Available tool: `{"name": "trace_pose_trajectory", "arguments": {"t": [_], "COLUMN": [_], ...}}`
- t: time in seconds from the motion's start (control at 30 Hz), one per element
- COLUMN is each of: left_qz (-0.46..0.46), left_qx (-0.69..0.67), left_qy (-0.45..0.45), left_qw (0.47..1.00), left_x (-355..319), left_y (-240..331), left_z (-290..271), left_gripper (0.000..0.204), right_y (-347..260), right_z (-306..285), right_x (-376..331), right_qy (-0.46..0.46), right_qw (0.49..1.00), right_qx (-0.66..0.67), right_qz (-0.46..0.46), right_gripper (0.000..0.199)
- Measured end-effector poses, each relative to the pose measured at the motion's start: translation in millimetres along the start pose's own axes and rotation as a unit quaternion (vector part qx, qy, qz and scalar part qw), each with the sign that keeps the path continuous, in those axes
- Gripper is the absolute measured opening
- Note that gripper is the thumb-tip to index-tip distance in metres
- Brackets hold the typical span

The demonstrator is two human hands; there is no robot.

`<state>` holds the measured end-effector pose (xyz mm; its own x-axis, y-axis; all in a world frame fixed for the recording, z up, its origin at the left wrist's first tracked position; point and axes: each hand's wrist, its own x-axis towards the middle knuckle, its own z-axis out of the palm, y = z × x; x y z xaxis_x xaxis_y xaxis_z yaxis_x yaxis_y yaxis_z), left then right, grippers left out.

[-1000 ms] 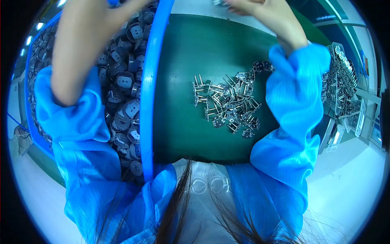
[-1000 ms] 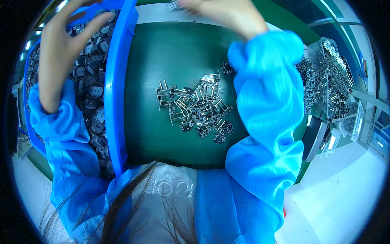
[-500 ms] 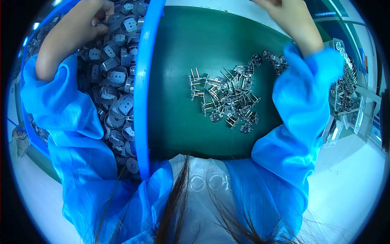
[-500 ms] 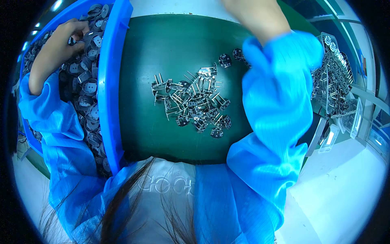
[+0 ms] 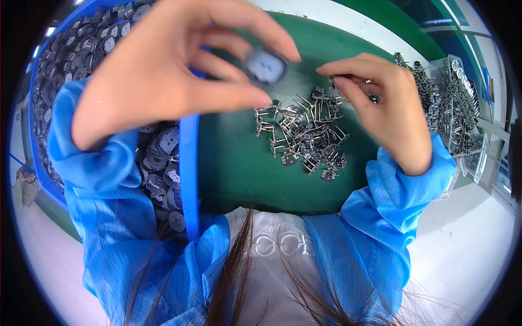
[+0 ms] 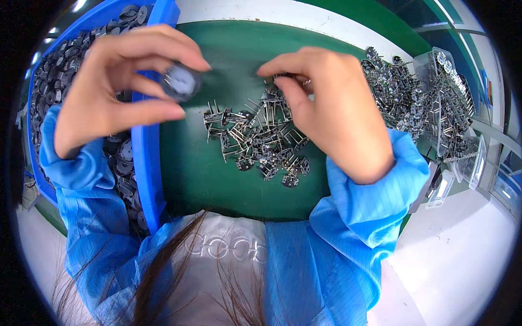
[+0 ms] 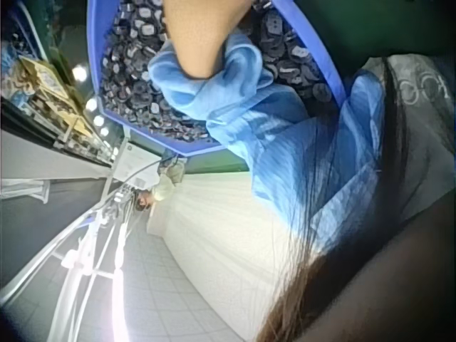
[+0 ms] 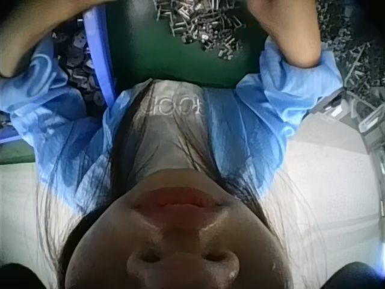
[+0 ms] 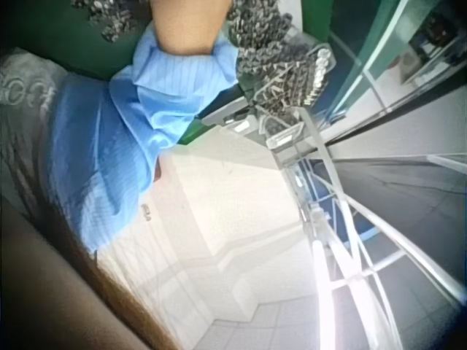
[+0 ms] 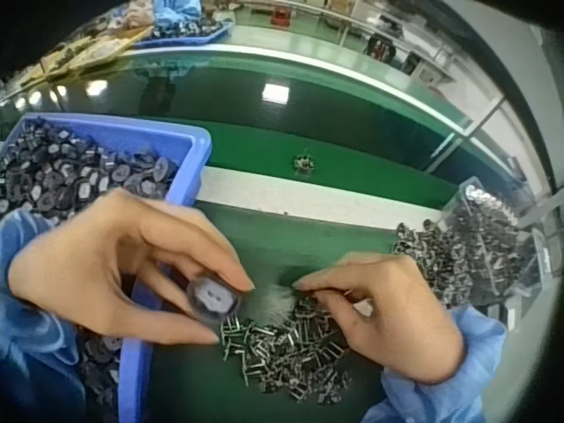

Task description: Assembling small electrical plug components by inserting metal pins into plastic housings.

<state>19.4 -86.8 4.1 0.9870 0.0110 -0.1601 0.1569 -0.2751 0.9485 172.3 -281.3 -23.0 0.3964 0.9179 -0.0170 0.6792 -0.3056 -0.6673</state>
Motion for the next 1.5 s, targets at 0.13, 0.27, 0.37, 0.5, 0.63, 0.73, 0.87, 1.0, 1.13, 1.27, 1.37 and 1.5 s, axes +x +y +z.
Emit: {"name": "trace_pose_trajectory", "arguments": {"t": [0.13,0.27,0.37,0.5,0.63,0.73,0.87,1.0,1.13,1.27,1.37,1.5], "left_qz": [0.007,0.026,0.014,-0.017,0.000,-0.027,0.021,0.019,0.005,0.024,0.023,0.016], "left_qx": [0.001,0.009,0.007,-0.049,-0.063,-0.064,-0.050,-0.056,-0.064,-0.073,-0.066,-0.055], "left_qy": [0.011,0.056,0.085,0.088,0.104,0.091,0.078,0.081,0.069,0.104,0.102,0.074], "left_qw": [1.000,0.998,0.996,0.995,0.993,0.993,0.995,0.995,0.996,0.992,0.992,0.996], "left_x": [1.5,0.5,0.4,-0.1,1.5,1.0,1.9,-2.0,-0.3,-1.3,-2.0,-2.1], "left_y": [-7.7,-6.9,-4.4,-6.1,-6.9,-7.4,-14.2,-13.6,-15.0,-20.7,-17.9,-16.7], "left_z": [11.5,12.6,16.6,21.2,23.5,23.3,21.8,22.5,20.0,23.1,21.0,19.2], "left_gripper": [0.036,0.038,0.041,0.044,0.042,0.037,0.032,0.031,0.030,0.030,0.029,0.029], "right_y": [-19.6,-29.7,-30.3,-36.3,-34.5,-28.7,-42.6,-31.8,-37.3,-40.1,-41.9,-30.0], "right_z": [-11.1,-2.4,3.2,10.4,13.4,26.9,22.6,35.7,28.5,25.4,29.9,35.5], "right_x": [-0.3,-0.5,2.0,2.7,6.4,15.0,12.1,14.9,14.7,13.1,12.4,11.2], "right_qy": [-0.047,-0.028,0.035,0.094,0.145,0.227,0.175,0.213,0.203,0.198,0.235,0.187], "right_qw": [0.975,0.929,0.956,0.974,0.971,0.931,0.969,0.943,0.953,0.955,0.936,0.952], "right_qx": [0.215,0.369,0.273,0.162,0.081,0.032,0.071,0.111,0.052,-0.007,-0.086,0.214], "right_qz": [0.029,-0.009,-0.101,-0.126,-0.172,-0.283,-0.157,-0.228,-0.221,-0.219,-0.247,-0.118], "right_gripper": [0.020,0.022,0.020,0.012,0.013,0.019,0.021,0.020,0.018,0.017,0.016,0.015]}}
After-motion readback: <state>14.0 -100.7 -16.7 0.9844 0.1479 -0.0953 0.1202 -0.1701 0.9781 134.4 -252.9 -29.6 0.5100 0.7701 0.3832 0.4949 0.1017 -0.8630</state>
